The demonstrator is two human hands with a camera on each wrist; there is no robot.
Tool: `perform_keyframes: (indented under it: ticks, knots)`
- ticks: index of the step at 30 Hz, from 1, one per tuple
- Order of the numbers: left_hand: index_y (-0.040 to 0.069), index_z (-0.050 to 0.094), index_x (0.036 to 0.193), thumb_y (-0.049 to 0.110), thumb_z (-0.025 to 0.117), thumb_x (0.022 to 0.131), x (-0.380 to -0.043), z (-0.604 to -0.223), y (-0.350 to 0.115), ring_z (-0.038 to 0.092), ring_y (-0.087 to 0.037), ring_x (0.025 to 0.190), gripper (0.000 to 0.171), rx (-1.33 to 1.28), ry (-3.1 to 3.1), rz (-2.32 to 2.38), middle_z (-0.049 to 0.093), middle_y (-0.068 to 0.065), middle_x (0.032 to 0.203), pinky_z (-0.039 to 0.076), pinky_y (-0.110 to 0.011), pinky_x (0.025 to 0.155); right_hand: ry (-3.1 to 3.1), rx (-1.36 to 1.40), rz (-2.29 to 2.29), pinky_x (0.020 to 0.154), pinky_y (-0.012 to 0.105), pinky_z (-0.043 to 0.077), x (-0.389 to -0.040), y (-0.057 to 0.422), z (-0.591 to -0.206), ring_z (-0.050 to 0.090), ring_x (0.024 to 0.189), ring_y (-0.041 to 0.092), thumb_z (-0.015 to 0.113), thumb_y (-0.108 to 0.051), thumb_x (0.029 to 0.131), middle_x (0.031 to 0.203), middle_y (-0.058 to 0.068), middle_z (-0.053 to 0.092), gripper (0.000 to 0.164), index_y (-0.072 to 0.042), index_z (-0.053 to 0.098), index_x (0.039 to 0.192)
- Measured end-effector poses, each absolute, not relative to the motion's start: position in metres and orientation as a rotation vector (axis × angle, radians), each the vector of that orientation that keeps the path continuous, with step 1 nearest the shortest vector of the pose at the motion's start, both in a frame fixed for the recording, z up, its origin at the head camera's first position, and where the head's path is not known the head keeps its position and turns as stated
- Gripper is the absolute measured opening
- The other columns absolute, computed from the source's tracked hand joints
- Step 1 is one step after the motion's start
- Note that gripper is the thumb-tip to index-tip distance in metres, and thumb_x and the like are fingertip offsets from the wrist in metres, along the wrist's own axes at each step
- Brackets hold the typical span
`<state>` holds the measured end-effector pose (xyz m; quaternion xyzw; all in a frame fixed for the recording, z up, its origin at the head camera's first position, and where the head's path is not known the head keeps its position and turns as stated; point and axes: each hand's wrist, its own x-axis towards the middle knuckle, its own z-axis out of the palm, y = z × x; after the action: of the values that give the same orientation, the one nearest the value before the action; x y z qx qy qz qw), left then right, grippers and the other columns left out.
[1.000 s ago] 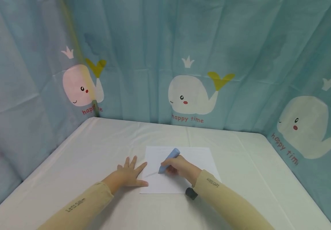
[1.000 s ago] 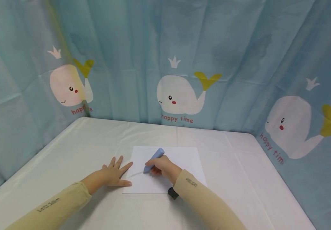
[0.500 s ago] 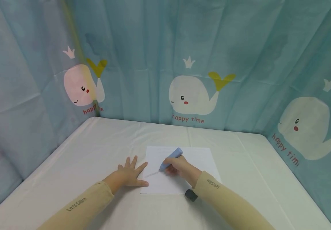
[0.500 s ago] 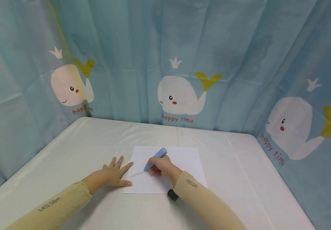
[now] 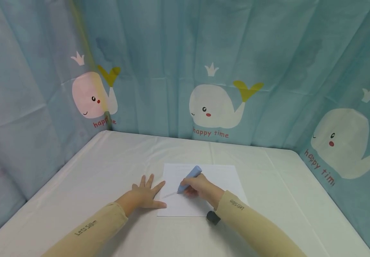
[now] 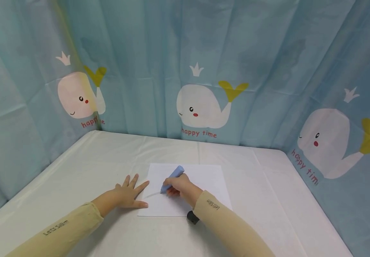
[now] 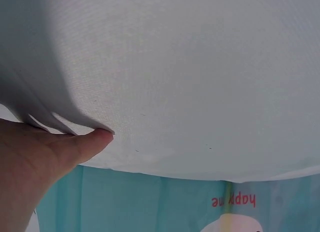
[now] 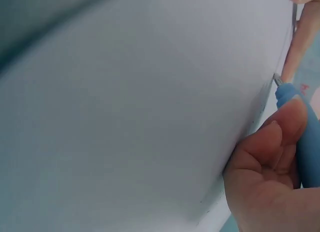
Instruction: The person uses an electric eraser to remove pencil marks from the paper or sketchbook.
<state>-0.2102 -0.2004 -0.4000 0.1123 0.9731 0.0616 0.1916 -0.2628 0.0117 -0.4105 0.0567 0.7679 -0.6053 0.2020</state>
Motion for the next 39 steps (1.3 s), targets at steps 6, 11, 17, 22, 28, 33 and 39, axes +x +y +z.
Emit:
perform_keyframes:
  ticks: [6,11,17,22,28,33,39]
  knots:
    - [0.014,0.026,0.153,0.068,0.056,0.085,-0.2114,-0.4011,-0.2014,0.003,-0.057,0.140,0.093,0.317,2.729,0.175,0.008,-0.032,0.156,0.019,-0.075,0.100,2.109,0.158,-1.695,0.056,0.023,0.051,-0.2633,0.0111,-0.4072,0.059,0.054,0.013,0.071,-0.008,0.081,0.073,0.011,0.064,0.044,0.012,0.049,0.114]
    - [0.014,0.025,0.154,0.069,0.056,0.085,-0.2112,-0.3991,-0.2013,0.003,-0.057,0.140,0.093,0.315,2.725,0.169,0.006,-0.032,0.156,0.019,-0.074,0.100,2.120,0.155,-1.685,0.055,0.023,0.050,-0.2641,0.0103,-0.4066,0.059,0.055,0.013,0.072,-0.008,0.081,0.072,0.010,0.063,0.045,0.012,0.049,0.113]
    - [0.014,0.025,0.154,0.068,0.055,0.085,-0.2117,-0.3993,-0.2017,0.003,-0.057,0.140,0.092,0.326,2.727,0.177,0.006,-0.032,0.156,0.019,-0.074,0.100,2.112,0.179,-1.719,0.056,0.023,0.051,-0.2639,0.0102,-0.4062,0.059,0.056,0.013,0.071,-0.008,0.081,0.074,0.011,0.063,0.045,0.011,0.049,0.115]
    - [0.014,0.026,0.153,0.068,0.057,0.085,-0.2108,-0.3975,-0.2015,0.003,-0.057,0.139,0.093,0.320,2.733,0.171,0.007,-0.032,0.156,0.019,-0.075,0.100,2.131,0.194,-1.738,0.055,0.022,0.051,-0.2627,0.0071,-0.4069,0.058,0.053,0.012,0.069,-0.008,0.080,0.070,0.009,0.062,0.038,0.009,0.051,0.109]
    - [0.014,0.025,0.154,0.070,0.055,0.084,-0.2141,-0.4006,-0.2011,0.002,-0.056,0.140,0.095,0.321,2.729,0.182,0.006,-0.032,0.156,0.018,-0.075,0.100,2.157,0.192,-1.730,0.055,0.022,0.051,-0.2633,0.0059,-0.4083,0.058,0.053,0.011,0.069,-0.008,0.080,0.070,0.009,0.062,0.037,0.010,0.052,0.108]
    - [0.017,0.022,0.155,0.076,0.050,0.082,-0.2166,-0.4063,-0.2029,0.000,-0.056,0.140,0.097,0.330,2.723,0.181,0.004,-0.031,0.157,0.015,-0.076,0.101,2.156,0.183,-1.659,0.055,0.022,0.049,-0.2630,0.0076,-0.4085,0.057,0.055,0.013,0.072,-0.008,0.080,0.076,0.012,0.063,0.045,0.012,0.049,0.114]
    - [0.015,0.025,0.154,0.071,0.055,0.084,-0.2117,-0.4005,-0.2002,0.004,-0.057,0.140,0.094,0.315,2.722,0.160,0.007,-0.031,0.156,0.020,-0.075,0.100,2.143,0.189,-1.674,0.057,0.022,0.049,-0.2625,0.0081,-0.4072,0.057,0.056,0.013,0.072,-0.009,0.080,0.076,0.011,0.063,0.047,0.011,0.048,0.115]
